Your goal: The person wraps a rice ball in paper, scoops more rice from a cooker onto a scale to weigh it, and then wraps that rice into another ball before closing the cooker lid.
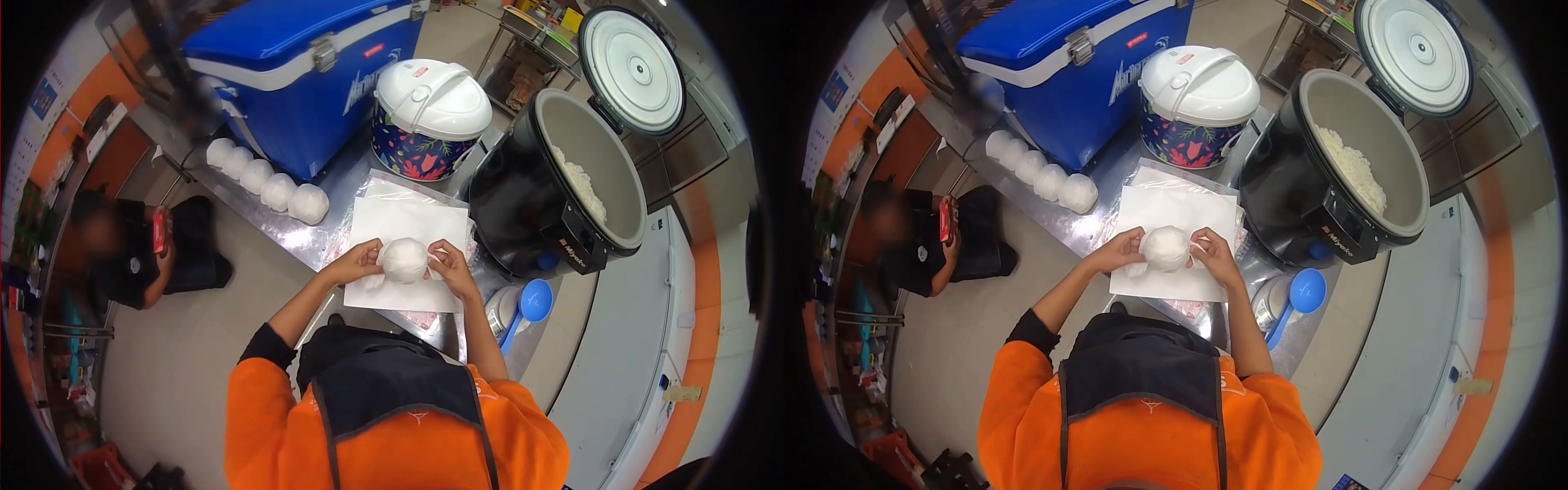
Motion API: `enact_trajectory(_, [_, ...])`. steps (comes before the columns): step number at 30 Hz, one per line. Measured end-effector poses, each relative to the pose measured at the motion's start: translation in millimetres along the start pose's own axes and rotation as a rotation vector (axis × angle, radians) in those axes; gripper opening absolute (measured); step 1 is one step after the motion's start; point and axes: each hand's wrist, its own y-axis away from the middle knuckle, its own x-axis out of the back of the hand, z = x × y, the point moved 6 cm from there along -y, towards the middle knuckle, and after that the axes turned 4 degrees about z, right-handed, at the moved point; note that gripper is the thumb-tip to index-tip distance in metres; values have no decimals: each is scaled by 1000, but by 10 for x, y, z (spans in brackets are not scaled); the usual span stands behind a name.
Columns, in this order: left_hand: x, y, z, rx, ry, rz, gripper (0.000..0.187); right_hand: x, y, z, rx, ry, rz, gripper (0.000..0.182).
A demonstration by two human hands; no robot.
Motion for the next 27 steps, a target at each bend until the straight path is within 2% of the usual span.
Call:
enact_trajectory(1, [-57, 121, 114, 51, 192, -47, 29, -94, 22, -123, -72, -120, -95, 13])
enact_trajectory(2, [-57, 258, 248, 89, 250, -56, 45, -230, 46, -274, -105, -248, -213, 20])
enact_trajectory(3, [-79, 397, 403, 89, 256, -49, 45, -307, 23, -295, -113, -245, -218, 20])
enact_trajectory(5, [-78, 650, 678, 20, 360, -1, 68, -582, -20, -373, -47, -428, -402, 27])
enact_trajectory(6, [-44, 735, 702, 23, 363, 13, 86, -697, -76, -387, -41, -446, -406, 34])
enact_trajectory(7, [-10, 823, 708, 15, 363, 34, 86, -913, -113, -415, -48, -444, -427, 34])
enact_trajectory(9, [149, 1015, 733, -70, 359, 252, 84, -1097, -244, -609, 294, -278, -33, 34])
enact_trajectory(10, [204, 1110, 759, -108, 330, 311, 81, -1184, -265, -672, 370, -117, 24, 29])
enact_trajectory(11, [229, 1200, 763, -111, 326, 341, 81, -1319, -309, -642, 363, -125, -5, 29])
enact_trajectory(13, [344, 1393, 772, -154, 355, 532, 77, -1583, -315, -732, 670, 357, 124, 23])
enact_trajectory(15, [420, 1518, 711, -238, 350, 612, 71, -1907, -325, -640, 668, 291, 120, 25])
enact_trajectory(17, [545, 1676, 716, -303, 387, 749, 68, -2142, -414, -400, 296, -53, 91, 25])
enact_trajectory(18, [595, 1764, 711, -288, 400, 781, 66, -2249, -423, -397, 293, -53, 54, 25])
enact_trajectory(21, [689, 2017, 644, -271, 375, 863, 67, -2615, -428, -262, -110, -611, -256, 36])
enact_trajectory(23, [703, 2153, 613, -272, 397, 932, 69, -2787, -411, -204, -139, -579, -286, 39])
enact_trajectory(25, [784, 2322, 597, -277, 104, 1054, 69, -2903, -413, -91, -189, -500, -249, 44])
enact_trajectory(26, [854, 2414, 536, -169, -191, 1067, 67, -2958, -416, -88, -197, -506, -280, 43])
enact_trajectory(27, [853, 2530, 653, -163, -204, 1094, 67, -3032, -397, -115, -221, -514, -325, 42])
